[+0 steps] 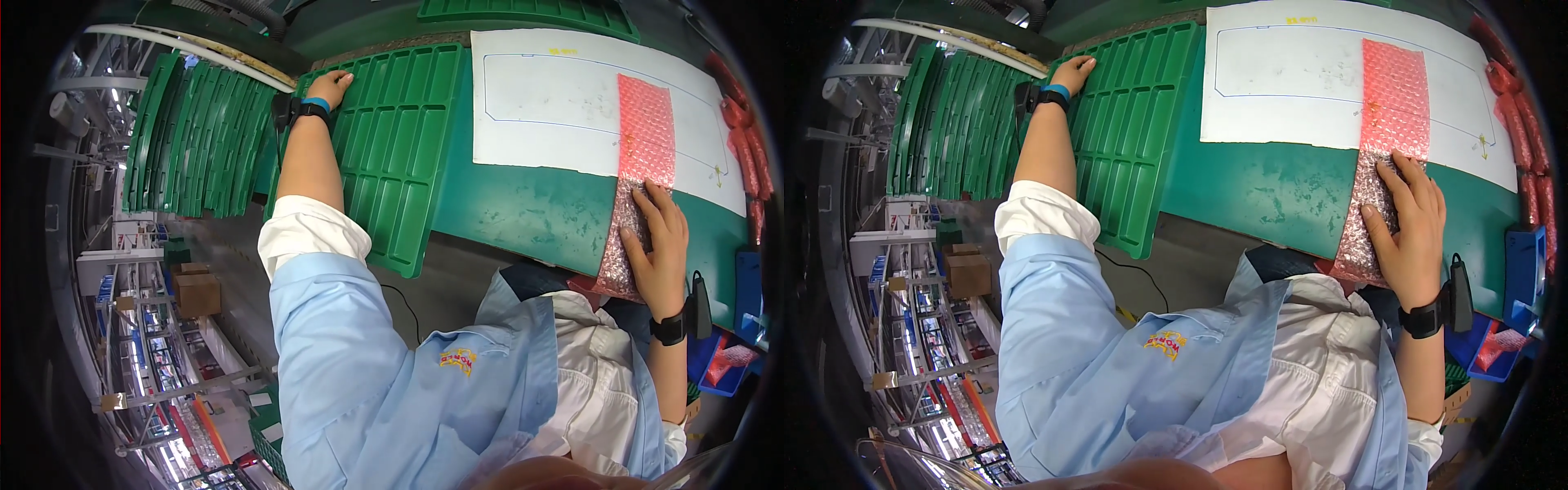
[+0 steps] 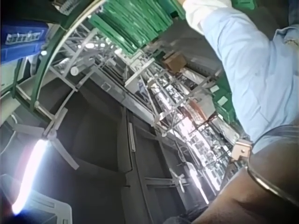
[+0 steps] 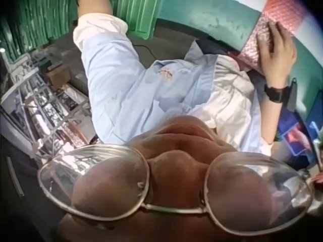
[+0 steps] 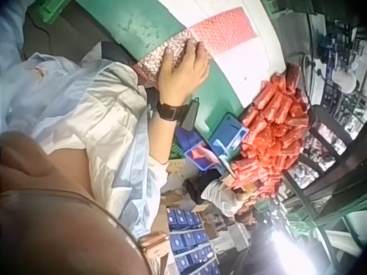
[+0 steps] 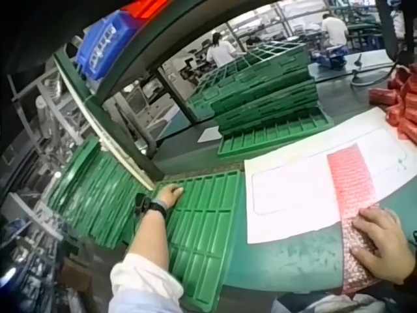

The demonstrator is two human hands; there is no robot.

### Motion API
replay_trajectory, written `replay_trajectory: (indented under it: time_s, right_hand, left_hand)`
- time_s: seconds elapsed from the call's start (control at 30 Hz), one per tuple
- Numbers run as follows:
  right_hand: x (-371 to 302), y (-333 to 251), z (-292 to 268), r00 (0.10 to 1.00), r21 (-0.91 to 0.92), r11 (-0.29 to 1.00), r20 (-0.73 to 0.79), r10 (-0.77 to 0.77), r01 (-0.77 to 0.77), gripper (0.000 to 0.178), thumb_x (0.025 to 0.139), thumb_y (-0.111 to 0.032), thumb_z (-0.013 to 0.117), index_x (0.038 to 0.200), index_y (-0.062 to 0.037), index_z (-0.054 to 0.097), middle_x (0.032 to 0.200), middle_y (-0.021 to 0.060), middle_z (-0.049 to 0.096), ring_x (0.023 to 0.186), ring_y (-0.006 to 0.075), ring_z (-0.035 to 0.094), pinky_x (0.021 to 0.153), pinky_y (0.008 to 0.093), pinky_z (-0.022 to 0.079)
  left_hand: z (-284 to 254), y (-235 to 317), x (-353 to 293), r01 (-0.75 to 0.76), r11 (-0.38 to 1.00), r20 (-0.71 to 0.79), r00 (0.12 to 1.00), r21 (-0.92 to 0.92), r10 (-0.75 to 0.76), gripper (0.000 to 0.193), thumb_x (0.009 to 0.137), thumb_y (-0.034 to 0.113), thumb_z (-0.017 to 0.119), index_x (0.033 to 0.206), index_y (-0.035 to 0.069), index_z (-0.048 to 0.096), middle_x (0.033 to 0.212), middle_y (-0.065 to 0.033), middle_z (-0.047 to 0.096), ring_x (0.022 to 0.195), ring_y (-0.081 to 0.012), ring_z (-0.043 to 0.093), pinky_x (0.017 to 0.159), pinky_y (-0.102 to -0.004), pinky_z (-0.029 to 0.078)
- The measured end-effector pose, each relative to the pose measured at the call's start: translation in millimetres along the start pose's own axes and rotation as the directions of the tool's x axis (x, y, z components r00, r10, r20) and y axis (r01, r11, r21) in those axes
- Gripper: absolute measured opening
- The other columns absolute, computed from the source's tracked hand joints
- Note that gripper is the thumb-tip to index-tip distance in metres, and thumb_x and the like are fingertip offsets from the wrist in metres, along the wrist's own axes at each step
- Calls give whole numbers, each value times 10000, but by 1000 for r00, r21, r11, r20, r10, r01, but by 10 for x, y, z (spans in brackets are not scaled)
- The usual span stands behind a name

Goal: The person finishes wrapping a circuit board in red bubble wrap and places it on a pile before picking up a new sheet of pink bubble wrap. They then transfer several circuit boards from a green tray onto the pink wrap and fold it over them.

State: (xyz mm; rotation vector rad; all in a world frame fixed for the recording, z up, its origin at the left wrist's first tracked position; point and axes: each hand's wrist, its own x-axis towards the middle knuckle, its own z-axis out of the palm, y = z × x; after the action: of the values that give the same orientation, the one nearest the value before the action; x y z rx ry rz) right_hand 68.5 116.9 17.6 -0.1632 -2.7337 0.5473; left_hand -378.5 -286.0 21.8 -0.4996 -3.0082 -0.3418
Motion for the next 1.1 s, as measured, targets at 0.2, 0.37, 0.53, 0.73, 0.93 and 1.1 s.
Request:
replay_trajectory:
  time_s: [0.2,0.37,0.53,0.73,0.93,1.1]
  right_hand:
    - [-3,34,26,1000,-8,1000,9,7,-7,454,765,-133,637,1203,-70,535,1290,124,478,1181,319,432,1017,417,290]
    - [12,13,7,1000,-14,1000,4,-8,8,456,766,-128,636,1206,-72,533,1291,126,476,1181,319,433,1017,416,289]
    - [8,10,3,1000,-8,1000,24,-2,2,460,766,-108,627,1213,-68,527,1305,123,466,1191,318,424,1024,408,282]
    - [24,-12,-1,998,-27,999,54,24,-22,466,762,-65,611,1219,-60,519,1328,117,449,1213,313,406,1034,397,276]
    - [41,-20,-5,998,2,999,60,33,-33,446,771,-77,609,1209,-61,527,1318,118,457,1211,311,408,1033,395,274]
    - [42,-21,11,997,-4,999,49,53,-53,431,775,-99,616,1198,-65,539,1301,120,471,1197,313,418,1027,400,276]
  left_hand:
    - [33,-28,-50,47,999,-133,990,1,-47,311,784,343,682,961,102,596,957,-162,632,913,-306,590,810,-392,459]
    - [-158,-216,30,-102,967,-324,946,-233,21,298,767,336,688,946,112,606,918,-159,639,850,-323,599,793,-412,466]
    - [-428,-388,210,15,999,-138,990,30,-11,266,824,318,646,1019,137,635,949,-126,642,870,-271,603,778,-353,468]
    - [-163,-324,279,42,996,51,998,80,-46,324,823,385,617,1054,160,639,1040,-145,636,951,-337,593,816,-410,464]
    - [-110,-441,261,11,993,37,999,113,-15,376,814,434,619,986,100,603,971,-161,640,923,-341,593,785,-419,458]
    - [-108,-235,168,18,994,87,996,110,-28,411,787,454,650,909,77,542,890,-170,631,857,-335,593,744,-417,454]
